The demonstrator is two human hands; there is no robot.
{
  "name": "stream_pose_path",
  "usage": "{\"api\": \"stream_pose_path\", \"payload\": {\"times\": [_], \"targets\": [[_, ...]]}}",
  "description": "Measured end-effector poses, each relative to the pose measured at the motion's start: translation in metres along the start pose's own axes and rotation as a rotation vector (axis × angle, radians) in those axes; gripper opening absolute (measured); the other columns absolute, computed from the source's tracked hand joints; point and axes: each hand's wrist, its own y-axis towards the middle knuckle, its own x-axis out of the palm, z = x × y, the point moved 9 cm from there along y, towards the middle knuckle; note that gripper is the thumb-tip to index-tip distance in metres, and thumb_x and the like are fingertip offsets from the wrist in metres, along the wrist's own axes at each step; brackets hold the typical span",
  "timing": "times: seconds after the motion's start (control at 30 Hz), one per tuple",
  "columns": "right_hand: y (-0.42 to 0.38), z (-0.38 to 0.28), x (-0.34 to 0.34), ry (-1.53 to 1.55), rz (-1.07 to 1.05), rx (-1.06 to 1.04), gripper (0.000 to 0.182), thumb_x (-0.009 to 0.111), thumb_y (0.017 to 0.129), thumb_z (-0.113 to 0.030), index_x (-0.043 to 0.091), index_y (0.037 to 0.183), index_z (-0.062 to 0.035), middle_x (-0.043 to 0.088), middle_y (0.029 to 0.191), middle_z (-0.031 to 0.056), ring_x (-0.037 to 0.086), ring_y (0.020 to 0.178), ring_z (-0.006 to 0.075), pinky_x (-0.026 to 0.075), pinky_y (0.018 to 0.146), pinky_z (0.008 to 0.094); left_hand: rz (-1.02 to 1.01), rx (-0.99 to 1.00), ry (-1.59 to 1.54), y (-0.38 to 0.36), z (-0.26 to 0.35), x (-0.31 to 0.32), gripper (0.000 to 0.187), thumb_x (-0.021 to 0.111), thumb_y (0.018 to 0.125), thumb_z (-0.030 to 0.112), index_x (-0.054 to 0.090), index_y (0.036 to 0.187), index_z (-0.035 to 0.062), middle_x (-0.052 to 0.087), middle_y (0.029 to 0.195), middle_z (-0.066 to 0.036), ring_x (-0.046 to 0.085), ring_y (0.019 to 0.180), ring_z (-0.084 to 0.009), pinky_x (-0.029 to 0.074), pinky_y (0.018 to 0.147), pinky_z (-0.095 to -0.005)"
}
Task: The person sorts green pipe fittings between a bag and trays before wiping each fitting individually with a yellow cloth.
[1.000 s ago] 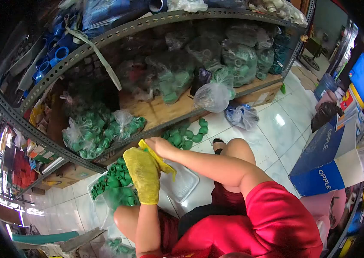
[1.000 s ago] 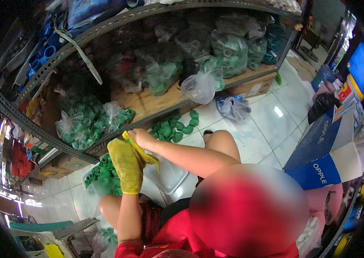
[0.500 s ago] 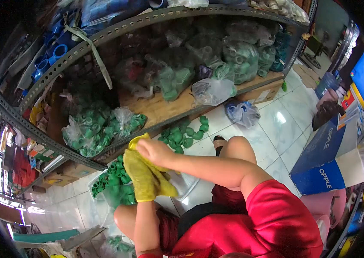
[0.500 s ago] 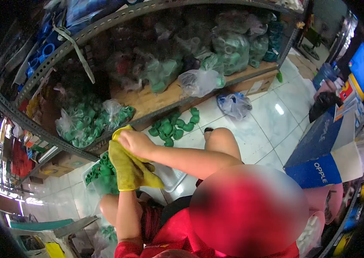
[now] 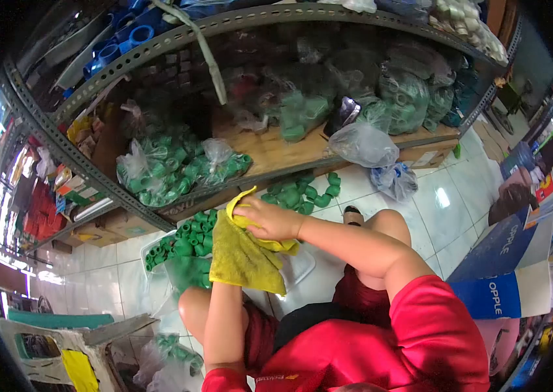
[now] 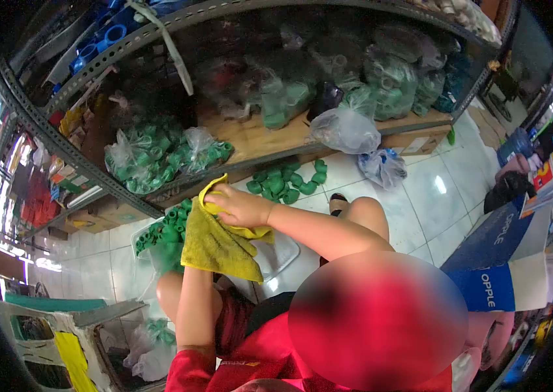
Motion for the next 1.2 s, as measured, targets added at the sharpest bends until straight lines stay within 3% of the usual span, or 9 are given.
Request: {"api": "stream_pose_path", "payload": {"times": [0.1,0.17,0.2,0.37,0.43,0.73,0.83,1.03,1.2], "targets": [[0.0,0.01,-0.018,0.032,0.209,0.181,0.034,0.05,0.083,-0.017,0.045,0.115,-0.0062,0.047,0.111,0.0211,0.049,0.096,0.0379,0.042,0.082,0.0409,-0.098,-0.032,-0.036,0.016,-0.014,-0.007,0.032,0.044,0.088,0.027,0.05,0.112,0.0053,0.056,0.106,-0.01,0.055,0.095,-0.0253,0.045,0.082,-0.0376],[0.002,0.022,-0.023,-0.035,0.325,0.265,0.026,0.048,0.084,-0.019,0.049,0.106,-0.0047,0.054,0.098,0.0198,0.053,0.085,0.0382,0.043,0.072,0.0439,-0.02,0.922,1.582,-0.022,0.02,0.044,0.032,0.05,0.082,0.021,0.051,0.109,0.0032,0.055,0.104,-0.014,0.054,0.093,-0.0312,0.042,0.083,-0.0389],[-0.001,0.043,-0.019,0.004,0.277,0.461,0.026,0.047,0.085,-0.021,0.049,0.105,-0.0044,0.055,0.095,0.0201,0.053,0.083,0.039,0.043,0.071,0.045,-0.143,0.786,1.802,-0.03,0.029,0.08,0.035,0.054,0.075,0.018,0.052,0.106,0.0023,0.055,0.101,-0.016,0.051,0.09,-0.0369,0.041,0.081,-0.0405],[-0.01,0.038,-0.02,-0.072,0.427,0.411,0.029,0.045,0.087,-0.023,0.048,0.106,-0.0012,0.056,0.091,0.0216,0.053,0.085,0.0396,0.043,0.071,0.0448,-0.083,0.635,1.443,-0.002,0.003,0.034,0.031,0.054,0.078,0.019,0.052,0.105,0.0042,0.056,0.096,-0.014,0.054,0.085,-0.0326,0.044,0.076,-0.038],[-0.003,0.016,-0.013,-0.016,0.303,0.349,0.03,0.048,0.085,-0.02,0.047,0.108,-0.001,0.053,0.1,0.0223,0.052,0.09,0.0395,0.043,0.077,0.0428,-0.098,0.091,-0.185,0.019,-0.03,-0.016,0.029,0.047,0.088,0.025,0.051,0.109,0.0058,0.056,0.099,-0.009,0.055,0.088,-0.0235,0.047,0.074,-0.0335],[0.002,0.025,-0.019,-0.01,0.328,0.375,0.029,0.05,0.085,-0.02,0.048,0.107,-0.0012,0.051,0.103,0.023,0.052,0.089,0.0388,0.042,0.08,0.0415,-0.06,0.055,-0.133,0.013,-0.03,-0.014,0.03,0.043,0.092,0.033,0.049,0.112,0.011,0.056,0.098,-0.005,0.056,0.082,-0.0183,0.049,0.066,-0.03],[-0.003,0.058,-0.025,0.137,0.471,0.522,0.035,0.049,0.086,-0.028,0.05,0.103,0.0022,0.056,0.1,0.0224,0.053,0.093,0.0371,0.041,0.084,0.0399,-0.006,0.906,1.885,-0.045,0.017,0.056,0.045,0.05,0.086,0.024,0.04,0.125,0.0046,0.042,0.125,-0.016,0.04,0.117,-0.0284,0.03,0.1,-0.0383],[-0.011,0.081,-0.004,1.154,0.165,0.948,0.021,0.048,0.089,-0.021,0.055,0.099,-0.0041,0.058,0.09,0.0027,0.056,0.077,0.0113,0.046,0.067,0.0267,-0.162,1.075,1.803,-0.077,0.046,0.107,0.045,0.055,0.077,0.021,0.045,0.116,0.0011,0.046,0.117,-0.019,0.04,0.112,-0.0372,0.028,0.099,-0.0439],[-0.023,0.12,-0.023,0.679,0.16,0.852,0.026,0.049,0.088,-0.023,0.055,0.104,-0.0033,0.058,0.093,0.008,0.056,0.084,0.0148,0.045,0.073,0.0281,-0.032,1.037,1.457,-0.073,0.07,0.102,0.042,0.053,0.08,0.035,0.052,0.109,0.0054,0.052,0.111,-0.016,0.047,0.106,-0.0344,0.035,0.094,-0.044]]}}
